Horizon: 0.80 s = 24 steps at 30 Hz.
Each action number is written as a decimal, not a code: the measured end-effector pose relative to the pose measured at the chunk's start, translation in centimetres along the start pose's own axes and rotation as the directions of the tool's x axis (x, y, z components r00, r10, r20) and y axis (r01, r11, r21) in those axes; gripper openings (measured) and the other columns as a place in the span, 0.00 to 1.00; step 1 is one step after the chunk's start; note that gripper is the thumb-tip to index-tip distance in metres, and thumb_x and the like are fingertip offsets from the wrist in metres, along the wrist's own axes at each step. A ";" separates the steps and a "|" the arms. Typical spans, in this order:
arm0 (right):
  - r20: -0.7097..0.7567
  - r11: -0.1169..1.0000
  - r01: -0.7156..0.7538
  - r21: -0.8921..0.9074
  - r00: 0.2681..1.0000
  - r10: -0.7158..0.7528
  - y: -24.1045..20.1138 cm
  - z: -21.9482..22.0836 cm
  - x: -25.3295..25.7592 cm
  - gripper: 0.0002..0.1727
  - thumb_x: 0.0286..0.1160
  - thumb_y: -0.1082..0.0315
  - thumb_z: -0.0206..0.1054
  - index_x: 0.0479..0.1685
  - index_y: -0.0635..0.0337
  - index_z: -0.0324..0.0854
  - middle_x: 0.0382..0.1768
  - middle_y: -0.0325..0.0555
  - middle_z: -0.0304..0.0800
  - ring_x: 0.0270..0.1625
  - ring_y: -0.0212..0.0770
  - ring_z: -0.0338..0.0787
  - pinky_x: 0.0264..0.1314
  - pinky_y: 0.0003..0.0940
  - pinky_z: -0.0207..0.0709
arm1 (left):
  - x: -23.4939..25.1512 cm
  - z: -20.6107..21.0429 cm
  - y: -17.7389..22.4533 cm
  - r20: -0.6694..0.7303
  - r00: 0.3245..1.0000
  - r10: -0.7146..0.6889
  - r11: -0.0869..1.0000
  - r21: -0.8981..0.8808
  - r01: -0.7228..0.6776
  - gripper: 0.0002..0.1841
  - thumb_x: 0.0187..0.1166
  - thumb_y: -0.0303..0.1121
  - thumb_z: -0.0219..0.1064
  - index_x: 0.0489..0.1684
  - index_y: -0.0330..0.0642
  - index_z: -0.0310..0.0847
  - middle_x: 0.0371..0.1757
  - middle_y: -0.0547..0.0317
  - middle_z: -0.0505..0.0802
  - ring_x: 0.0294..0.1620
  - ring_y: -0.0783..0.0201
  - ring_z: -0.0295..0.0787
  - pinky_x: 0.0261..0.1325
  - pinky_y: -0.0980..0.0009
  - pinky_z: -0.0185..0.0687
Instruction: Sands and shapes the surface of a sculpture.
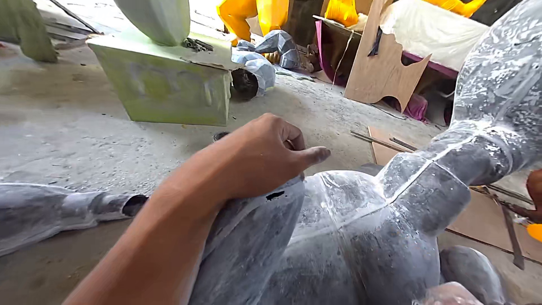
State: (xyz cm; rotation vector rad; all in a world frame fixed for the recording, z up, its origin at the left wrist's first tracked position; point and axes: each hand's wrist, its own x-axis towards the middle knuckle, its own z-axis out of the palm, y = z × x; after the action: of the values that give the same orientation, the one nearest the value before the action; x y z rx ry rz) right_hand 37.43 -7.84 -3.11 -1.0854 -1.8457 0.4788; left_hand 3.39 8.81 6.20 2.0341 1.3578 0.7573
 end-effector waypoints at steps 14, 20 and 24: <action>-0.078 0.510 -0.098 -0.854 0.995 0.061 1.4 1.5 3.8 0.27 0.84 0.35 0.54 0.76 0.26 0.83 0.56 0.45 0.87 0.43 0.41 0.90 0.30 0.36 0.84 | 0.1 0.6 -0.6 -0.036 0.999 0.015 1.000 -0.007 -0.016 0.21 0.77 0.67 0.63 0.28 0.66 0.91 0.23 0.72 0.94 0.16 0.69 0.85 0.17 0.65 0.77; -0.085 0.309 -0.095 -0.946 0.995 0.047 2.1 3.0 7.9 0.21 0.85 0.50 0.55 0.61 0.43 0.92 0.29 0.43 0.89 0.18 0.44 0.86 0.16 0.41 0.77 | -0.5 1.5 0.2 -0.038 0.999 0.038 0.999 0.017 -0.037 0.21 0.76 0.67 0.64 0.26 0.67 0.91 0.20 0.74 0.93 0.16 0.70 0.84 0.17 0.66 0.77; 0.045 0.239 0.024 -0.971 0.995 0.085 -0.1 3.2 6.2 0.21 0.83 0.57 0.58 0.68 0.48 0.88 0.32 0.46 0.89 0.15 0.44 0.83 0.12 0.40 0.76 | -0.8 1.4 0.8 -0.028 1.000 -0.003 1.000 -0.014 0.003 0.19 0.78 0.62 0.67 0.26 0.64 0.92 0.18 0.72 0.92 0.13 0.70 0.80 0.14 0.66 0.72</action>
State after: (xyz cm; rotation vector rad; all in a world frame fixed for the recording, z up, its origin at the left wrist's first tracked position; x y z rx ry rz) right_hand 33.46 -2.39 -1.47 -1.9283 -2.1911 -0.8543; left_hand 4.67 7.62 5.70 2.0173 1.3667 0.7950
